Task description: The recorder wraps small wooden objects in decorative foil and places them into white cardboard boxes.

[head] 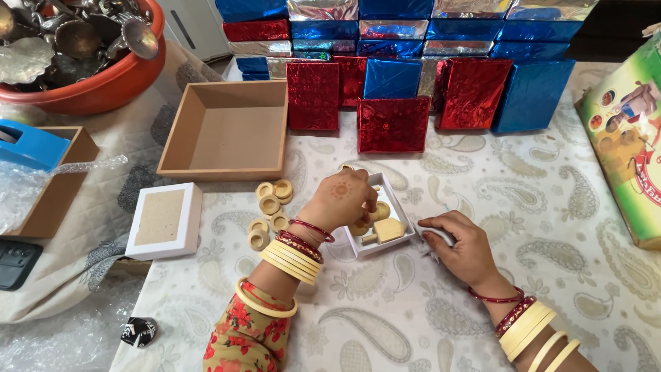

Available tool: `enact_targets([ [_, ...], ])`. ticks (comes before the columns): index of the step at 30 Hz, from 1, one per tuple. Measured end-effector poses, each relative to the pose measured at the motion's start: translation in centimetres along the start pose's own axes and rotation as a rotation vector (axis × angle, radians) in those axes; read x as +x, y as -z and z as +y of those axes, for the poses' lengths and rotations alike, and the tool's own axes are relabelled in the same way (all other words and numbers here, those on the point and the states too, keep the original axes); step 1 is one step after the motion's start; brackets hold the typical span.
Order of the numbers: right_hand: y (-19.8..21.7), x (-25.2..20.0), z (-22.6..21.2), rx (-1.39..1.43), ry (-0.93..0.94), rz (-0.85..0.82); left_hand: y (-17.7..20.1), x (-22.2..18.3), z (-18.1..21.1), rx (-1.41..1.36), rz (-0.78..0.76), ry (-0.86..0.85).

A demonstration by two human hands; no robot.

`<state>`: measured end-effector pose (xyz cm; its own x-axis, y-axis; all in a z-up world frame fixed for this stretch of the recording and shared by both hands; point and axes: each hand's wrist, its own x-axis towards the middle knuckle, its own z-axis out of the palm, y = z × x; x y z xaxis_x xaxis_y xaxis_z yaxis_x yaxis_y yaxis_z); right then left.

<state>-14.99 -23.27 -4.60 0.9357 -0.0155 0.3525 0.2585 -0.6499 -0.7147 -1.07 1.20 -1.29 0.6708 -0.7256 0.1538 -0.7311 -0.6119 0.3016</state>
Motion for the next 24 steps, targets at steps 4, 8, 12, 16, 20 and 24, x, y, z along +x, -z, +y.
enact_targets([
  [4, -0.1, 0.0, 0.2, 0.008, 0.012, 0.007, 0.3, 0.0, 0.3, 0.025, -0.017, 0.007],
  [8, -0.1, 0.0, 0.0, -0.006, -0.007, -0.002, 0.5, 0.0, 0.1, 0.002, -0.044, 0.016],
  [12, -0.1, 0.0, 0.2, -0.009, 0.014, 0.014, 1.7, 0.0, -0.6, -0.08, -0.005, -0.008],
  [16, -0.4, 0.3, 0.0, 0.005, 0.018, 0.049, 3.9, 0.0, -0.9, -0.094, 0.19, -0.072],
  [20, -0.3, 0.7, 0.1, -0.185, 0.109, 0.271, 3.4, 0.5, -0.7, -0.288, 0.568, 0.131],
  [24, 0.4, 0.9, 0.6, -0.335, 0.196, 0.378, -1.8, 1.2, -2.4, -0.48, 0.84, 0.388],
])
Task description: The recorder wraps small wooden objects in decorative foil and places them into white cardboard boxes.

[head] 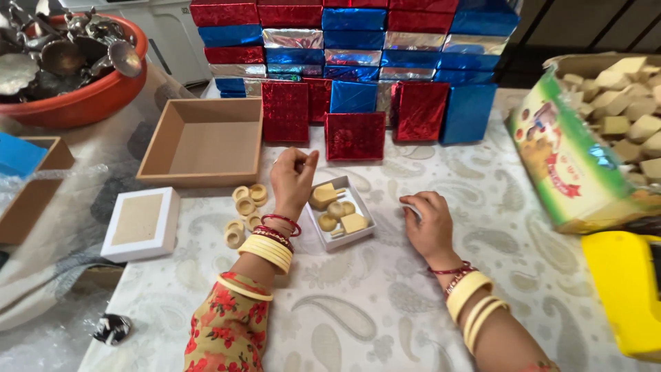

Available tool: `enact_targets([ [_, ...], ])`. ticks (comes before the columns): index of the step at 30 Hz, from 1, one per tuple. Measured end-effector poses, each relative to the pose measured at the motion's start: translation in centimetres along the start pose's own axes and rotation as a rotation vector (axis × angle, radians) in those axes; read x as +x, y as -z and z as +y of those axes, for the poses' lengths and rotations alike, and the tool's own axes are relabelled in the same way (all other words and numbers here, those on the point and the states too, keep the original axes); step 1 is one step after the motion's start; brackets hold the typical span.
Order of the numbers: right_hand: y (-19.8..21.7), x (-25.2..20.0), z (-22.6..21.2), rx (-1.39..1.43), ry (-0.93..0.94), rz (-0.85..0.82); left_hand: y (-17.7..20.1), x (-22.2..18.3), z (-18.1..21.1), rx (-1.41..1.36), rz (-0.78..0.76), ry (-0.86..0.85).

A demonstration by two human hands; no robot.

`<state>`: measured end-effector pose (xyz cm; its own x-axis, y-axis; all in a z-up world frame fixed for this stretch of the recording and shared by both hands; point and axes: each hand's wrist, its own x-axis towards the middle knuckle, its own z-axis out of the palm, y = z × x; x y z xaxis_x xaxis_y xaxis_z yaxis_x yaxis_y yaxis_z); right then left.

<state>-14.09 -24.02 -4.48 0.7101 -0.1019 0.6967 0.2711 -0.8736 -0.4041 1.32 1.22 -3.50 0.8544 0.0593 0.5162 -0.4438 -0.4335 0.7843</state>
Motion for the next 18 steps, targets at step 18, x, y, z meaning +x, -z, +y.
enact_targets([
  [18, 5.4, -1.6, -1.4, -0.103, 0.096, 0.208, 0.7, -5.6, -1.4, -0.123, 0.161, -0.065],
])
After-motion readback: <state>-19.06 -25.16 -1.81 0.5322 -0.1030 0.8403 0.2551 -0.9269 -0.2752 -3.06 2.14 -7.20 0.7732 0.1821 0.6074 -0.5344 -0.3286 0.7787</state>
